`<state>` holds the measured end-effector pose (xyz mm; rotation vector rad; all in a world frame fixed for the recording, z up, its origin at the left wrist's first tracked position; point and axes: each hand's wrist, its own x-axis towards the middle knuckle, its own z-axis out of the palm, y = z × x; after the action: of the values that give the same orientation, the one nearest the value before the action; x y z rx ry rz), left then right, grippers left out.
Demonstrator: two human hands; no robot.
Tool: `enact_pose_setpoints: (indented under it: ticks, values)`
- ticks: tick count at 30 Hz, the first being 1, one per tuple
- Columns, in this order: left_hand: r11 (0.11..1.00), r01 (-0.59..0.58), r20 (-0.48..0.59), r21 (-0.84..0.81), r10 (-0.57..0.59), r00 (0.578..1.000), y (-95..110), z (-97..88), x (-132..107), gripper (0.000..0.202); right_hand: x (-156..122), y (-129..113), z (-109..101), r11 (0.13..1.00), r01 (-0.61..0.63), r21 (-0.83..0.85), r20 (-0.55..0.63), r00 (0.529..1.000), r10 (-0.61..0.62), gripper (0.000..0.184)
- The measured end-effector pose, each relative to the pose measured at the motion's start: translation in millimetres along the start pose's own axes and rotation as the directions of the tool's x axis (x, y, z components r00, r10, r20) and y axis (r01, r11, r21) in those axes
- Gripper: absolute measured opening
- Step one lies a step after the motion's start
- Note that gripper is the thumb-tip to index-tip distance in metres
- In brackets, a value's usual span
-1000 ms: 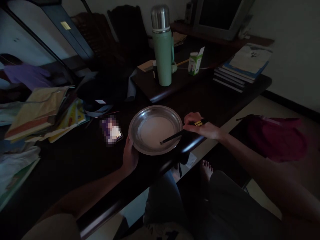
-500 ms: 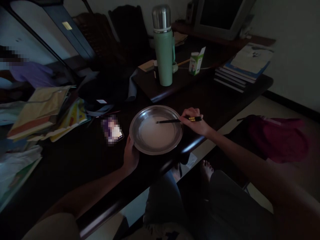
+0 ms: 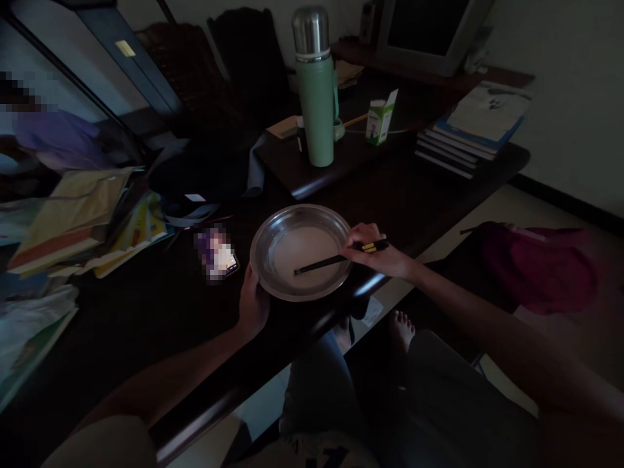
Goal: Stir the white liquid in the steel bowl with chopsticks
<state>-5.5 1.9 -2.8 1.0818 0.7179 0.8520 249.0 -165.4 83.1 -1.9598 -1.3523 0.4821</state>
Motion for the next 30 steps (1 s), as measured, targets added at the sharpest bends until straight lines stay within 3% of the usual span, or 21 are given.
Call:
enact_pose_setpoints:
  ticks: [4, 7, 12, 16, 19, 24, 30]
  values:
    - [1.000, 0.008, -0.014, 0.001, -0.008, 1.000, 1, 0.5, 0, 0.046, 11, -4, 25, 0.998, -0.039, -0.044, -0.091, 0.995, 0.034, 0.034]
    - [1.000, 0.016, -0.021, 0.014, -0.015, 1.000, 0, 0.3, 1, 0.047, 20, 0, 26, 0.995, -0.067, -0.076, -0.184, 0.982, 0.052, 0.030]
    - [0.999, 0.023, -0.024, 0.022, -0.022, 0.999, -2, -0.8, 1, 0.048, 22, 15, -4, 0.988, -0.097, -0.119, -0.278, 0.959, 0.061, 0.030]
    - [0.999, 0.022, -0.015, 0.029, -0.022, 1.000, -2, -2.4, 1, 0.051, 10, 25, -34, 0.994, -0.052, -0.099, -0.201, 0.979, 0.032, 0.034]
    - [0.999, 0.007, -0.004, 0.052, -0.007, 1.000, -3, -2.6, 1, 0.052, 0, 23, -41, 0.999, -0.005, -0.034, -0.094, 0.996, 0.002, 0.042]
    - [0.997, -0.024, 0.004, 0.070, 0.024, 1.000, -4, -1.4, 0, 0.053, -4, 3, -16, 0.999, 0.035, 0.016, 0.034, 0.999, -0.036, 0.045]
    - [0.995, -0.044, -0.001, 0.094, 0.044, 0.999, -4, -3.5, 1, 0.050, 15, -12, 23, 0.997, -0.072, -0.031, -0.105, 0.992, 0.068, 0.035]
